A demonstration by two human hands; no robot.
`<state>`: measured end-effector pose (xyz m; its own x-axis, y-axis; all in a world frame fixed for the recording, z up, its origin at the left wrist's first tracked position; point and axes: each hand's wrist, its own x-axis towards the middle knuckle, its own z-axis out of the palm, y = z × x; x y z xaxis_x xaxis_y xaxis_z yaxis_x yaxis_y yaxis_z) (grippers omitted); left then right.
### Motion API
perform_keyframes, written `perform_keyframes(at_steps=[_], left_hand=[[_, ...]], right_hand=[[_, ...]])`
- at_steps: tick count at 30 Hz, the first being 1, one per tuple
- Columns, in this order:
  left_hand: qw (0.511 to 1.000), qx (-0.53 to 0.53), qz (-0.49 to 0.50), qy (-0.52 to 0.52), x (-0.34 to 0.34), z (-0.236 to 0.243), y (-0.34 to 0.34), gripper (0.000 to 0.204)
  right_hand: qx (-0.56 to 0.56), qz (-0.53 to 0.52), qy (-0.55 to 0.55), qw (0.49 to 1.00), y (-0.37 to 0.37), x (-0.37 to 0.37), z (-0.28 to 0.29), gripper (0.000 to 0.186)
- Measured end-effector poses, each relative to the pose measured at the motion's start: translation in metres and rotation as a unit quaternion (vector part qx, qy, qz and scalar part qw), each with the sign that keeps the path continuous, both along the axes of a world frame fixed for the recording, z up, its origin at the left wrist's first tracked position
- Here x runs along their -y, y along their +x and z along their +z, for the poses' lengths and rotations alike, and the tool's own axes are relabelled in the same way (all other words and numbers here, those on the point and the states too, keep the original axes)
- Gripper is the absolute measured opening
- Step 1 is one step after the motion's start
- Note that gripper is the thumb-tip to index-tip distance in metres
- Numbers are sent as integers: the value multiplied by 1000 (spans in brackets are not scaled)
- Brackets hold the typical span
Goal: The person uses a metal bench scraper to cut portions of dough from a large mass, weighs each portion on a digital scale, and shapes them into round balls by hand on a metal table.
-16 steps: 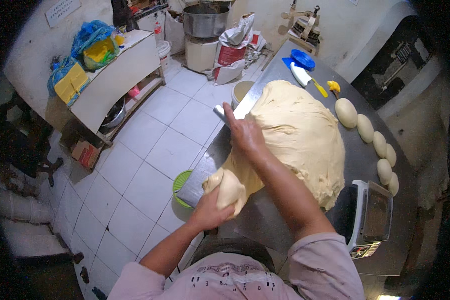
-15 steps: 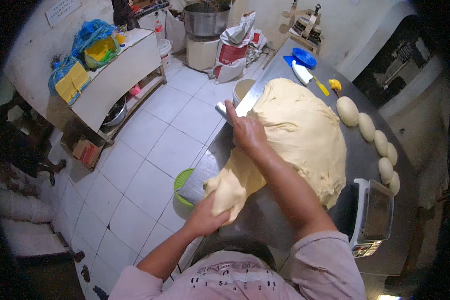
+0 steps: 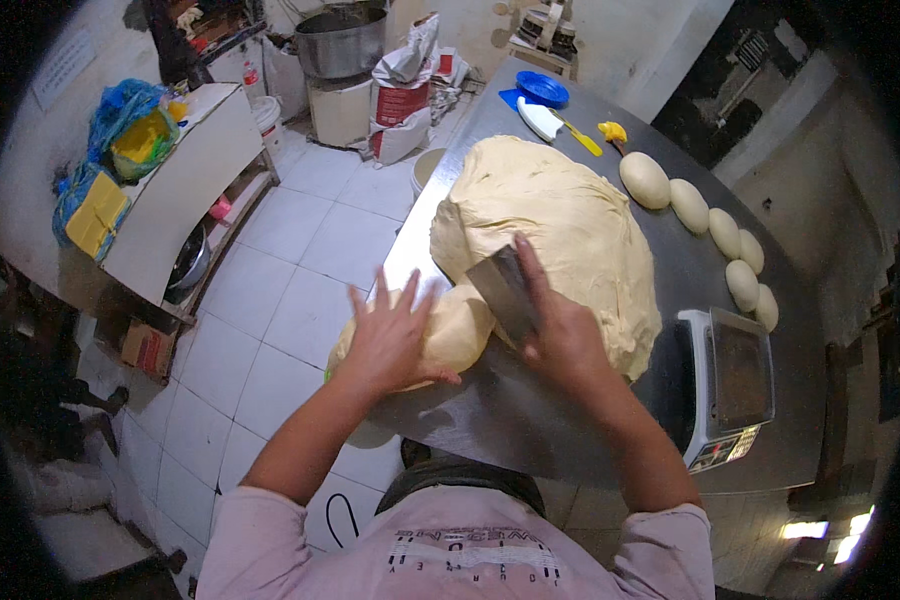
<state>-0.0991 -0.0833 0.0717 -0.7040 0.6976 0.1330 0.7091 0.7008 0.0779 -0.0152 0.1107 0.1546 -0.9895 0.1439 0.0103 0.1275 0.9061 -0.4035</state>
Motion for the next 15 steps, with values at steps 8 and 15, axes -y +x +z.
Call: perform_keyframes(at_steps=[8, 15], left_hand=[[982, 169, -71, -54, -16, -9, -11, 59], [946, 242, -85, 197, 45, 2, 68, 41]], right_hand=[[-11, 62, 69, 996, -47, 24, -64, 84], [-43, 95, 40, 994, -67, 30, -69, 79]])
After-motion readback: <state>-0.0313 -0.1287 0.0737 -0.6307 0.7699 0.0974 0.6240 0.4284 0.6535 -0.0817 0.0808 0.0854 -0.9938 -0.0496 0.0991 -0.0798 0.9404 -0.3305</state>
